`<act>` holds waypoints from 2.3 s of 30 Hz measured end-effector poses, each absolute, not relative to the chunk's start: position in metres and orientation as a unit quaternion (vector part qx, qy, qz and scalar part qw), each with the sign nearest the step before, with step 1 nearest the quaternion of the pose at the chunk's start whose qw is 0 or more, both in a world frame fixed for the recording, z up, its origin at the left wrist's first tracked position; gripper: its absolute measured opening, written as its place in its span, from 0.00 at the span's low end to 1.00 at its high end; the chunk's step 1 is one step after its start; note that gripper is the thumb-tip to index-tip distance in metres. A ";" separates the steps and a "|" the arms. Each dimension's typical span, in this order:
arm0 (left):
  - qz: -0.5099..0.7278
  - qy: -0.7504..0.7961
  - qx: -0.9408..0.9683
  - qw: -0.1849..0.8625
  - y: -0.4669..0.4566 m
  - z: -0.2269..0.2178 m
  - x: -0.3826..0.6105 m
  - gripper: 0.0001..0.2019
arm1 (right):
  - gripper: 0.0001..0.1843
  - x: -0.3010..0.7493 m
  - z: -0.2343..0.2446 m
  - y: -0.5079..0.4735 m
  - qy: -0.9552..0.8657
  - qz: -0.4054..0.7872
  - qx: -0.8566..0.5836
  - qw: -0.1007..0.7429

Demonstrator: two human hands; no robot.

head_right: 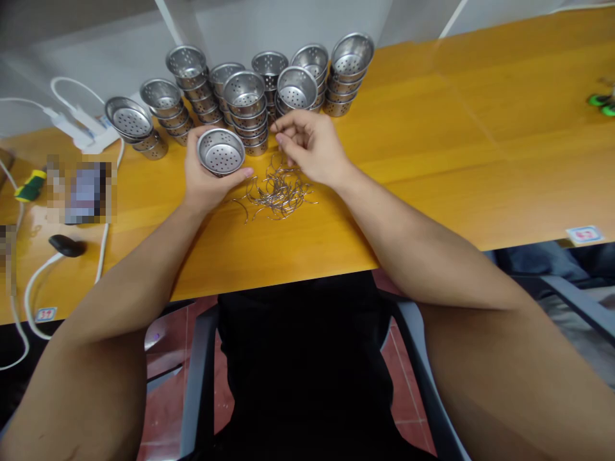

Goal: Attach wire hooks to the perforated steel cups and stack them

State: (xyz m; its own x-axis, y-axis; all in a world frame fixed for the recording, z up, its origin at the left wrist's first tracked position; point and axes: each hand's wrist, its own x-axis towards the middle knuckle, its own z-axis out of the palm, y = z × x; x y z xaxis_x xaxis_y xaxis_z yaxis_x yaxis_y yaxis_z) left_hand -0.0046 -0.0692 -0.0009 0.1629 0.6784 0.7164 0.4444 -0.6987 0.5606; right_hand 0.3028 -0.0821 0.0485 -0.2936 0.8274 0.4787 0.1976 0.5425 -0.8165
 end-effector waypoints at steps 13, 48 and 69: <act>0.530 0.227 0.799 0.171 -0.064 -0.024 0.003 0.56 | 0.39 0.281 0.046 -0.094 -0.745 0.290 -0.283 0.529; 0.491 0.261 0.804 0.209 -0.084 -0.012 0.017 0.59 | 0.12 0.256 0.056 -0.117 -0.705 0.348 -0.319 0.529; 0.445 0.256 0.810 0.283 -0.071 -0.024 0.010 0.55 | 0.45 0.274 0.063 -0.109 -0.742 0.472 -0.236 0.413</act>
State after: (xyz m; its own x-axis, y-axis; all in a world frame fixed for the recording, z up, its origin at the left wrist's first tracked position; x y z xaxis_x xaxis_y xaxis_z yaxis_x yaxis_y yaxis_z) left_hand 0.0103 -0.0707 -0.0244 0.4729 0.6671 0.5756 0.1634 -0.7083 0.6867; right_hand 0.2739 -0.1092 0.0634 -0.5477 0.7402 0.3900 -0.0394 0.4428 -0.8957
